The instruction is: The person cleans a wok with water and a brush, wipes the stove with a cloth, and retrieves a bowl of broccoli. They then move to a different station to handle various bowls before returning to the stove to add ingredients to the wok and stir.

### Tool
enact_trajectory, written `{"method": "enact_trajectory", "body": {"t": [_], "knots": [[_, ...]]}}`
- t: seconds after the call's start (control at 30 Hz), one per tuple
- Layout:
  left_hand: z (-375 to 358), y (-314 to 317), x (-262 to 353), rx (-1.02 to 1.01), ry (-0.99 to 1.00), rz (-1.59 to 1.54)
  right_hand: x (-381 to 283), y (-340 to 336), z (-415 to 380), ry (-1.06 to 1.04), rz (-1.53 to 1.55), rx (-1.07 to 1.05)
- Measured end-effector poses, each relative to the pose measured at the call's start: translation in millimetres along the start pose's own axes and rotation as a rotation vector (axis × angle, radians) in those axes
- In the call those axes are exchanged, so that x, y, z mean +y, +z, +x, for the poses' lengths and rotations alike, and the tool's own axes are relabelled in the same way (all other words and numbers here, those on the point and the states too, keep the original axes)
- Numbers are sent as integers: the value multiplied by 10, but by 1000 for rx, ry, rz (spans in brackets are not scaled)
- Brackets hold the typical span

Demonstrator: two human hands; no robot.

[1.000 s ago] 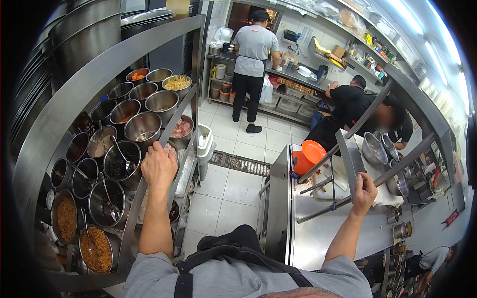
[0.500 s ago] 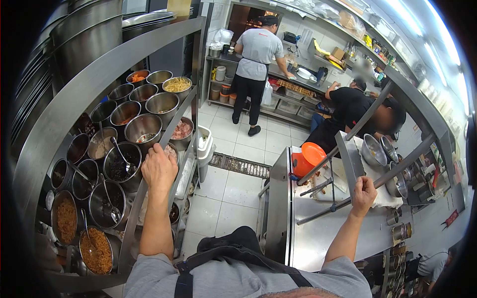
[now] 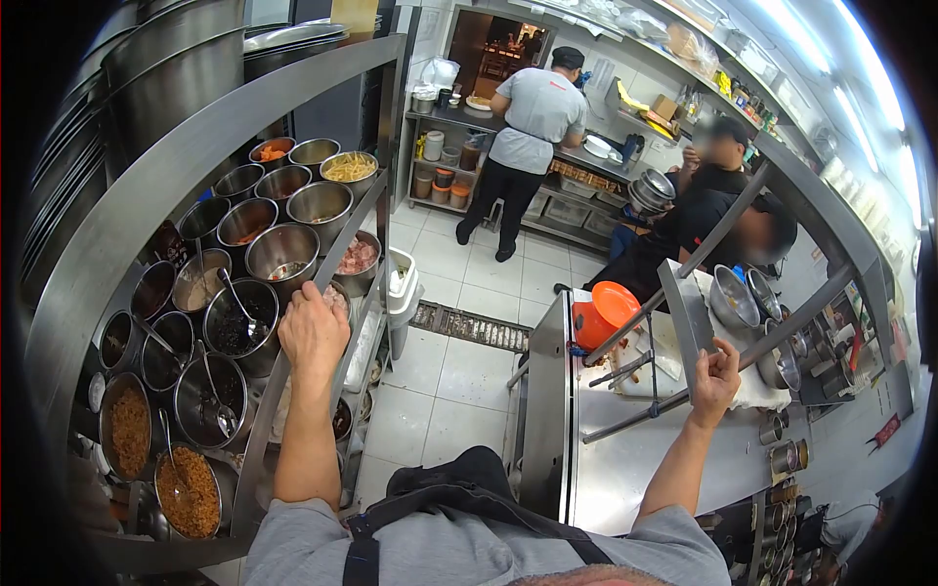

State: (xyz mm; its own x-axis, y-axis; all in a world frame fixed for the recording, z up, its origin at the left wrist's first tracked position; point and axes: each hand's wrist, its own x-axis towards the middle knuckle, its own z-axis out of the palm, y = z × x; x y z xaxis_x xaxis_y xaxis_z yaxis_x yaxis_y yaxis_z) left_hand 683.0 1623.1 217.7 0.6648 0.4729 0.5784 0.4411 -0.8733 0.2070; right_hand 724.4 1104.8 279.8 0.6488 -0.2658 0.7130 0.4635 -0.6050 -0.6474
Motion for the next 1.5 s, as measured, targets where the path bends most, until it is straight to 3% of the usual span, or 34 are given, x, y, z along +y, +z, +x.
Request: {"method": "enact_trajectory", "body": {"t": [0.2,0.53,0.73,0.93,1.5], "knots": [[2,-8,3,-1,-4,-9,187,1,21,-155,-65,-11],[4,-8,10,-8,-12,-9,118,-20,21,-82,-118,-16],[1,-6,4,-3,-11,-18,144,6,31,-203,-114,1],[-1,-10,5,-1,-4,-15,94,-28,20,-36,-134,-31],[3,-22,8,-12,-14,-17,193,-10,28,-169,-142,-3]]}}
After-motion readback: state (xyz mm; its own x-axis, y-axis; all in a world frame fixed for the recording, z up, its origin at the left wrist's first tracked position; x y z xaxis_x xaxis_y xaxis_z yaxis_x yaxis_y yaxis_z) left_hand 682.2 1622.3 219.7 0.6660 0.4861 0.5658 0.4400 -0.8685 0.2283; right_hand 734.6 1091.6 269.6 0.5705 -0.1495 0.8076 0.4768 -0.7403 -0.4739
